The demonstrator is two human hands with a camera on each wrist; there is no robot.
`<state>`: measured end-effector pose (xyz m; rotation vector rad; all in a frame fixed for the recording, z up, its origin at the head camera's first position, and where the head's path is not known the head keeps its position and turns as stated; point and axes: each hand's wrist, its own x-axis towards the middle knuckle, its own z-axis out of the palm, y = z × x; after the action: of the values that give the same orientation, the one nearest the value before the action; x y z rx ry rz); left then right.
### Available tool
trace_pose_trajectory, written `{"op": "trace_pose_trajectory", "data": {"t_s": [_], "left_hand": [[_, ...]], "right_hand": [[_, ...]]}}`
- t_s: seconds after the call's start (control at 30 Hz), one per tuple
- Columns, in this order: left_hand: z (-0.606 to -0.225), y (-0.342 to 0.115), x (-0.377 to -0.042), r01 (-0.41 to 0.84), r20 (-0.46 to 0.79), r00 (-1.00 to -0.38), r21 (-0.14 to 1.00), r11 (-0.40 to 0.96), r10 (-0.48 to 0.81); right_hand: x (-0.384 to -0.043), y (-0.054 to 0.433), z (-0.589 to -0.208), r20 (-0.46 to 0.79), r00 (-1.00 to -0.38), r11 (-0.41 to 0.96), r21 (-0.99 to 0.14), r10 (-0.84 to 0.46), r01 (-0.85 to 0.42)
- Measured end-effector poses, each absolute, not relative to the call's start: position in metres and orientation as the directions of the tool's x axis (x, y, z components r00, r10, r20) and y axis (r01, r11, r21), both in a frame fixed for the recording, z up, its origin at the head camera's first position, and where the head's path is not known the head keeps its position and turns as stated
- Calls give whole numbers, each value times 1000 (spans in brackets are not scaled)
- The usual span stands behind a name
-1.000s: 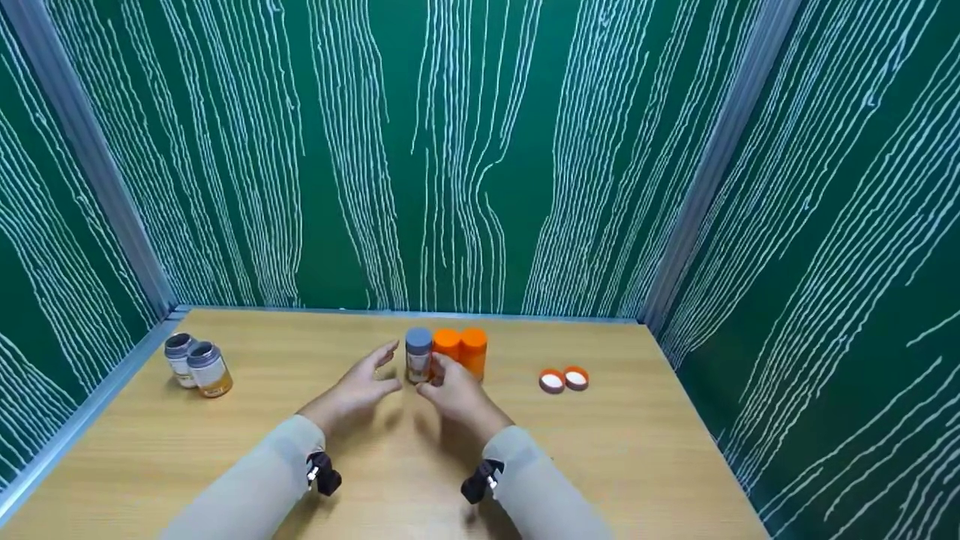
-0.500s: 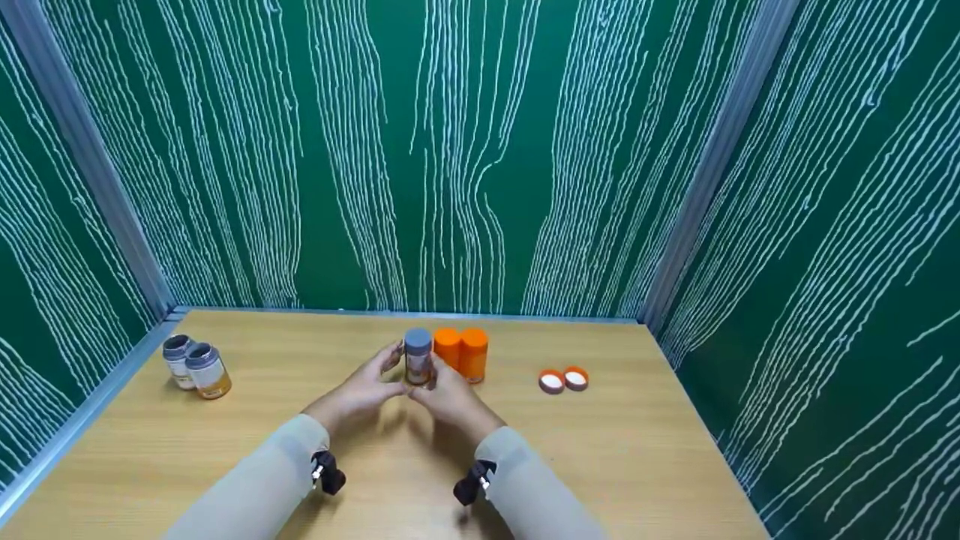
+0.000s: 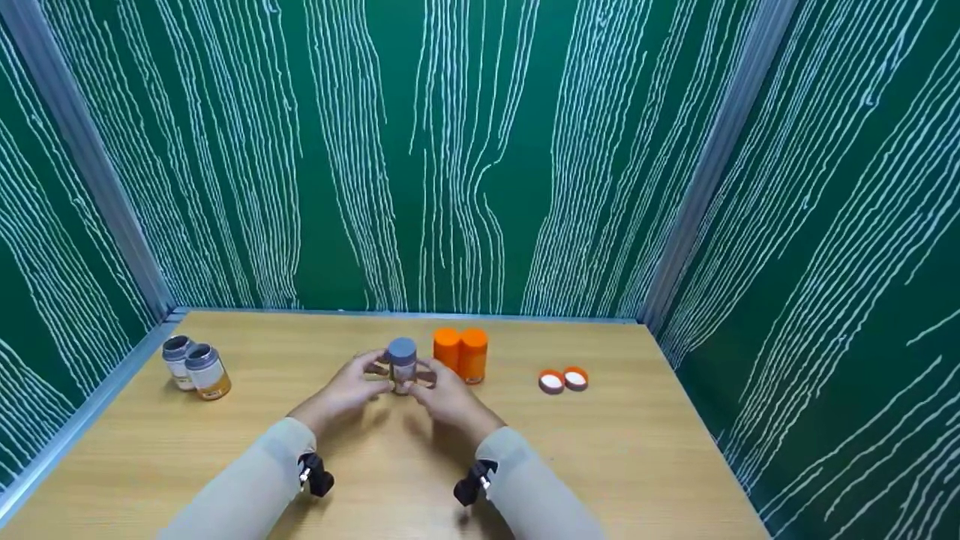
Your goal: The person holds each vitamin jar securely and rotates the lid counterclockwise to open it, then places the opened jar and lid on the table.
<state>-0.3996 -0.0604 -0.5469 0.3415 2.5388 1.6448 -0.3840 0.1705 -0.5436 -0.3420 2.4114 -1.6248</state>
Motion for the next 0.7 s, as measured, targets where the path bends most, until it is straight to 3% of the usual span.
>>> {"op": "trace_pose_trajectory", "data": {"t_s": [0.4, 0.7], "left_hand": [[-568, -66, -407, 211, 136, -965, 910, 358, 223], [-557, -59, -399, 130, 68, -985, 899, 418, 160]], "right_hand": [[-380, 165, -542, -54, -946, 328, -943, -318, -56], [-380, 160, -545, -56, -942, 291, -956, -331, -45]]}}
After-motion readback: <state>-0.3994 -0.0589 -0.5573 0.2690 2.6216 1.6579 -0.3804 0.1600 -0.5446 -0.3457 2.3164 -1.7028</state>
